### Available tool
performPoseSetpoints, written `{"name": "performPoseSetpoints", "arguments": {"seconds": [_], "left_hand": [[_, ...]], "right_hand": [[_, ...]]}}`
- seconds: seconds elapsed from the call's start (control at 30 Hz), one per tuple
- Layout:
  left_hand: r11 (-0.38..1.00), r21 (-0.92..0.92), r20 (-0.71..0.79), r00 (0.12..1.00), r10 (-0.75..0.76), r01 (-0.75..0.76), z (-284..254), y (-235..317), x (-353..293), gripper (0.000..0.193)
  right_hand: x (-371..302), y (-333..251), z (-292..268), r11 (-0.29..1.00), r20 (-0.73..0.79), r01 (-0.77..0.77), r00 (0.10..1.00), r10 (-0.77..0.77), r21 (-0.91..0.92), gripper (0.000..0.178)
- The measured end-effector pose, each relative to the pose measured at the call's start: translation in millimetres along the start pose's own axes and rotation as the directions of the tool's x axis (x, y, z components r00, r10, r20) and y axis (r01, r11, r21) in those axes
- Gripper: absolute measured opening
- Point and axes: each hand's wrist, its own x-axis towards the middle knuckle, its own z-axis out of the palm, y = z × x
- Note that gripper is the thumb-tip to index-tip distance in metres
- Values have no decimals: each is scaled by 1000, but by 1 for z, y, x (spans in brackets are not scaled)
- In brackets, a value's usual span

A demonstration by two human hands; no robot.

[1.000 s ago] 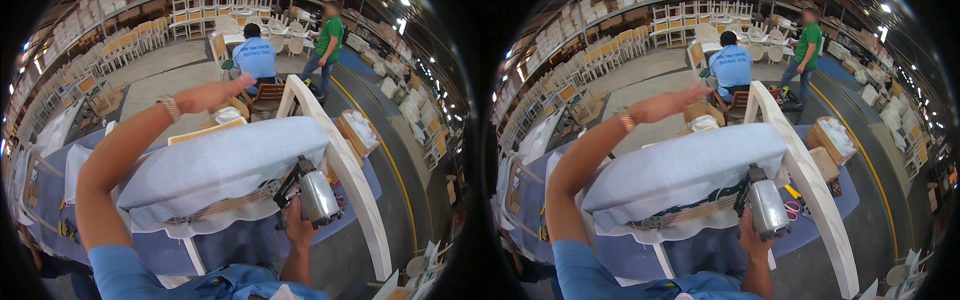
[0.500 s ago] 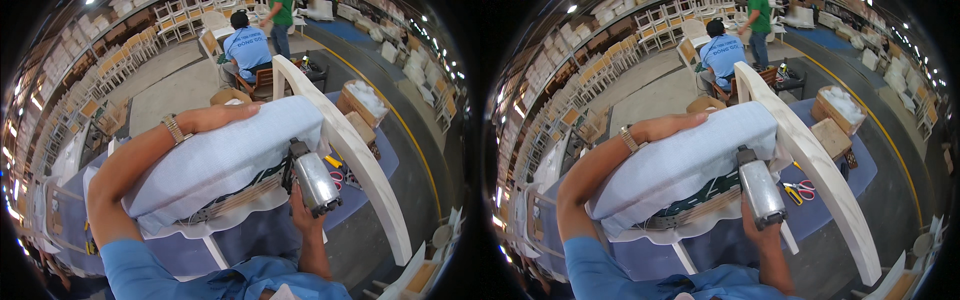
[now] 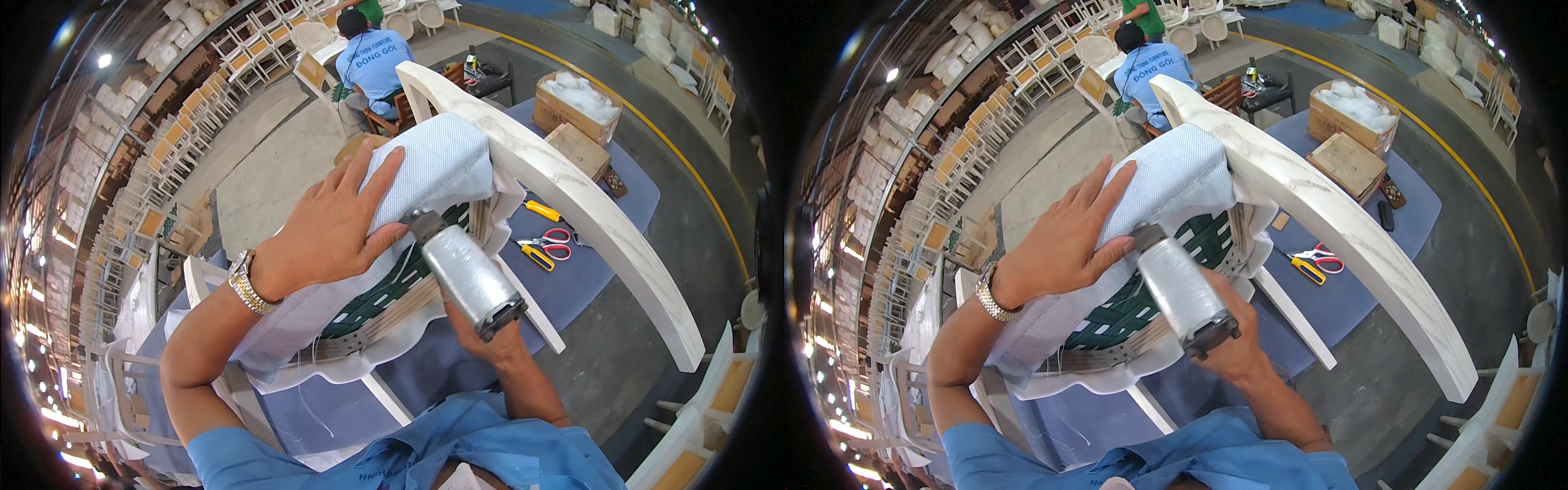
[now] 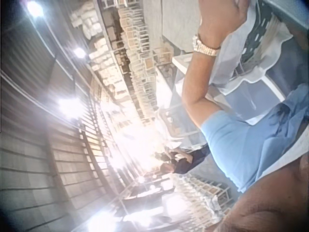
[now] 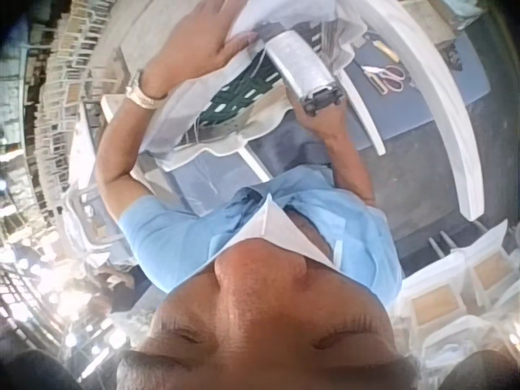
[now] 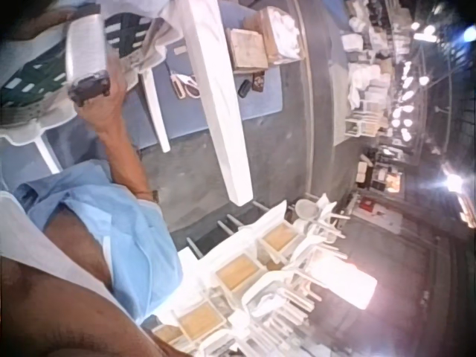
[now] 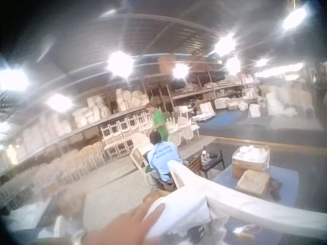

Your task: The person staples white fabric onto the underside of a white wooden chair seat using a handheld staple gun. They repeatedly pull and smooth the fabric, then drive staples along the edges to secure it. The person also uses a yellow utility knife to trim excess fabric and adjusts the fabric position by hand.

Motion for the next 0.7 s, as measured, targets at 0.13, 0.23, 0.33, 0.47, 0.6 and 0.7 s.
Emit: {"name": "performPoseSetpoints", "arguments": {"seconds": [0.13, 0.23, 0.33, 0.47, 0.6, 0.7], "left_hand": [[999, 51, -33, 999, 14, -12, 6, 1, -2, 89], [999, 47, -50, 999, 18, -16, 7, 1, -1, 93], [999, 36, -48, 999, 10, -8, 7, 1, -1, 94], [999, 37, -48, 999, 2, -1, 8, 2, -1, 94], [999, 33, -46, 999, -1, 3, 7, 5, 1, 96], [999, 38, -39, 999, -13, 15, 6, 7, 1, 97]], "right_hand": [[8, -24, 4, 986, 33, -47, 999, 42, 160, 57], [8, -23, 7, 989, 37, -49, 998, 44, 140, 54], [8, -23, 8, 993, 37, -45, 998, 41, 112, 54], [7, -25, 6, 987, 55, -87, 995, 80, 132, 53], [7, -22, 6, 979, 58, -100, 994, 91, 178, 53], [7, -18, 2, 993, 97, -28, 995, 16, 115, 72]]}}
